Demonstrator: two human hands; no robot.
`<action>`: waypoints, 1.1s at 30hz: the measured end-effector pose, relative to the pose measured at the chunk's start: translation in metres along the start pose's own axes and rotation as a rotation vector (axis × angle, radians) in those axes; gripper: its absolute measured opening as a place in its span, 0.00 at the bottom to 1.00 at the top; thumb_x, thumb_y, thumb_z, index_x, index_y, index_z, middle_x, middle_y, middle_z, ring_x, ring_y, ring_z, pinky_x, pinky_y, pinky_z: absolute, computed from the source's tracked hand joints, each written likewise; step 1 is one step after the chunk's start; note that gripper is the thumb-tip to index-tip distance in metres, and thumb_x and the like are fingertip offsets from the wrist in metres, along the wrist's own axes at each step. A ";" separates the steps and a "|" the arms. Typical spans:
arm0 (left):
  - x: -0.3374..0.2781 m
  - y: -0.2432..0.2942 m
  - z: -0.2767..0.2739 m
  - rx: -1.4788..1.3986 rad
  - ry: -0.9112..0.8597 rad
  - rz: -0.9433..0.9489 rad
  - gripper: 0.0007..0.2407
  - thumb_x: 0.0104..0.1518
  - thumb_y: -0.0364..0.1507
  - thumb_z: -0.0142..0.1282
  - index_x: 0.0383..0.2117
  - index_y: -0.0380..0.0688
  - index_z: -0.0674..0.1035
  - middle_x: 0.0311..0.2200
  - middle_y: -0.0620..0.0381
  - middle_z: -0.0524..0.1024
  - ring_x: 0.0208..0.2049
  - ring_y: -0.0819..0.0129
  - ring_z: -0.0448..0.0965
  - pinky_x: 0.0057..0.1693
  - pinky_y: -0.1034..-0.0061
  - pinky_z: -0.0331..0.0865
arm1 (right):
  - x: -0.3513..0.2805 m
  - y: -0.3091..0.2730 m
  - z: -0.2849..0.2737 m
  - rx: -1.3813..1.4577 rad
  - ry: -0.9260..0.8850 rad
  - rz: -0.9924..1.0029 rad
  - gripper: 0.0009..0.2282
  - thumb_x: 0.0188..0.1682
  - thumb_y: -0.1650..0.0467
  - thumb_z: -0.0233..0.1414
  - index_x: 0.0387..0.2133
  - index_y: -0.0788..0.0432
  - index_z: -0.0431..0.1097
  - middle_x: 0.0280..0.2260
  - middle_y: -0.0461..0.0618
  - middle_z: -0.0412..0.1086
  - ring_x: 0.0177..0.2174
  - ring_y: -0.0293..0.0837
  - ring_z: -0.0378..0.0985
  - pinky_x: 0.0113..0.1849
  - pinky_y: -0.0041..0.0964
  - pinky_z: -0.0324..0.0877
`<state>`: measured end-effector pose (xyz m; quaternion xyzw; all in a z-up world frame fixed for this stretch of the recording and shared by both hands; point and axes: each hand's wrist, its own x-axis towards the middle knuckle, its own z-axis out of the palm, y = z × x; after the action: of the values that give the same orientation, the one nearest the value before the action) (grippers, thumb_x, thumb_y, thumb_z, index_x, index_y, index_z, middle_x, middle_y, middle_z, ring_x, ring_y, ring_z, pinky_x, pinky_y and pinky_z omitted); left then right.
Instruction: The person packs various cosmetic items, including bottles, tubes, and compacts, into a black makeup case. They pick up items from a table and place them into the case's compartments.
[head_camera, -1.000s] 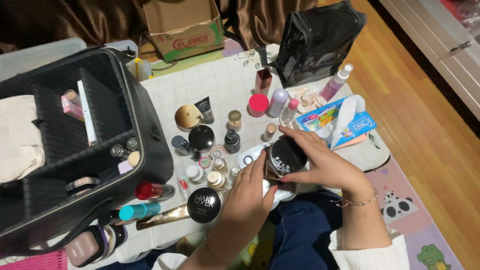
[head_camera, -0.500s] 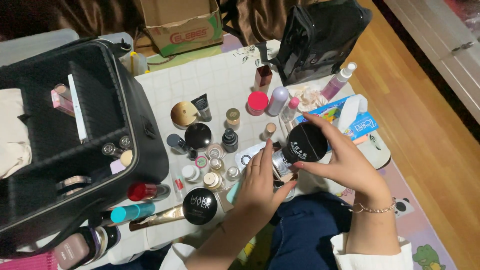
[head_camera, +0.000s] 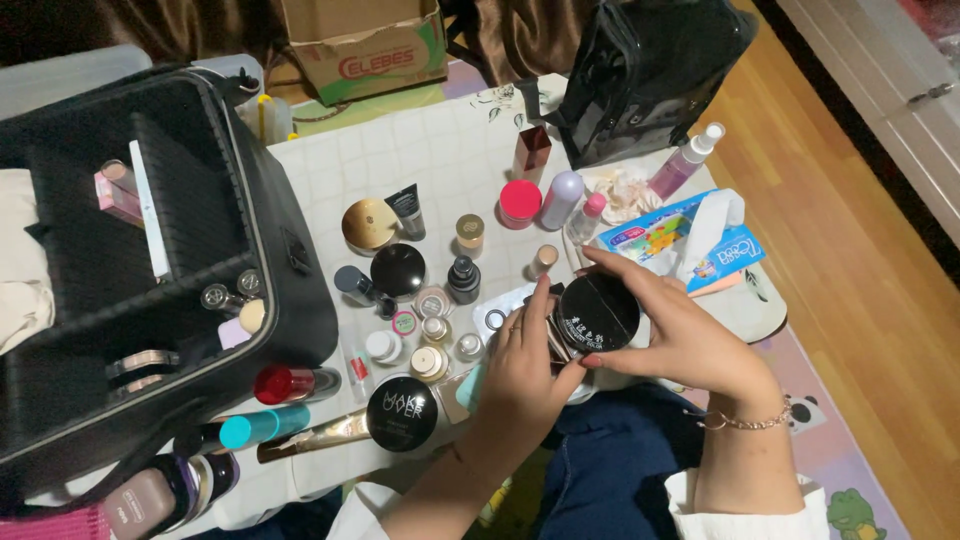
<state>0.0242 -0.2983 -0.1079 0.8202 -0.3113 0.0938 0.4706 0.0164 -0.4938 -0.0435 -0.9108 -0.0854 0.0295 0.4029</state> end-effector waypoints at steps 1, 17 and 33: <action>0.000 0.000 0.000 0.001 0.001 -0.001 0.36 0.50 0.26 0.65 0.63 0.23 0.58 0.54 0.34 0.72 0.55 0.46 0.73 0.60 0.60 0.68 | 0.000 0.001 0.001 0.000 -0.001 -0.001 0.45 0.28 0.65 0.69 0.64 0.60 0.57 0.63 0.54 0.64 0.59 0.51 0.69 0.56 0.44 0.62; -0.011 0.013 -0.015 -0.039 0.003 -0.055 0.37 0.50 0.26 0.65 0.65 0.23 0.55 0.58 0.31 0.68 0.58 0.43 0.72 0.62 0.59 0.66 | -0.001 0.009 0.005 -0.075 -0.073 -0.001 0.49 0.27 0.59 0.69 0.67 0.55 0.54 0.64 0.55 0.62 0.61 0.54 0.64 0.58 0.49 0.55; -0.026 0.042 -0.161 -0.019 -0.101 -0.155 0.18 0.57 0.28 0.57 0.54 0.38 0.77 0.61 0.38 0.66 0.57 0.48 0.73 0.56 0.63 0.70 | 0.032 -0.105 0.009 -0.113 0.087 -0.339 0.15 0.44 0.71 0.58 0.45 0.60 0.75 0.49 0.48 0.74 0.49 0.46 0.73 0.52 0.42 0.61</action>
<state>0.0012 -0.1691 -0.0029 0.8411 -0.2712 0.0125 0.4678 0.0333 -0.4124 0.0282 -0.9050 -0.2218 -0.0830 0.3534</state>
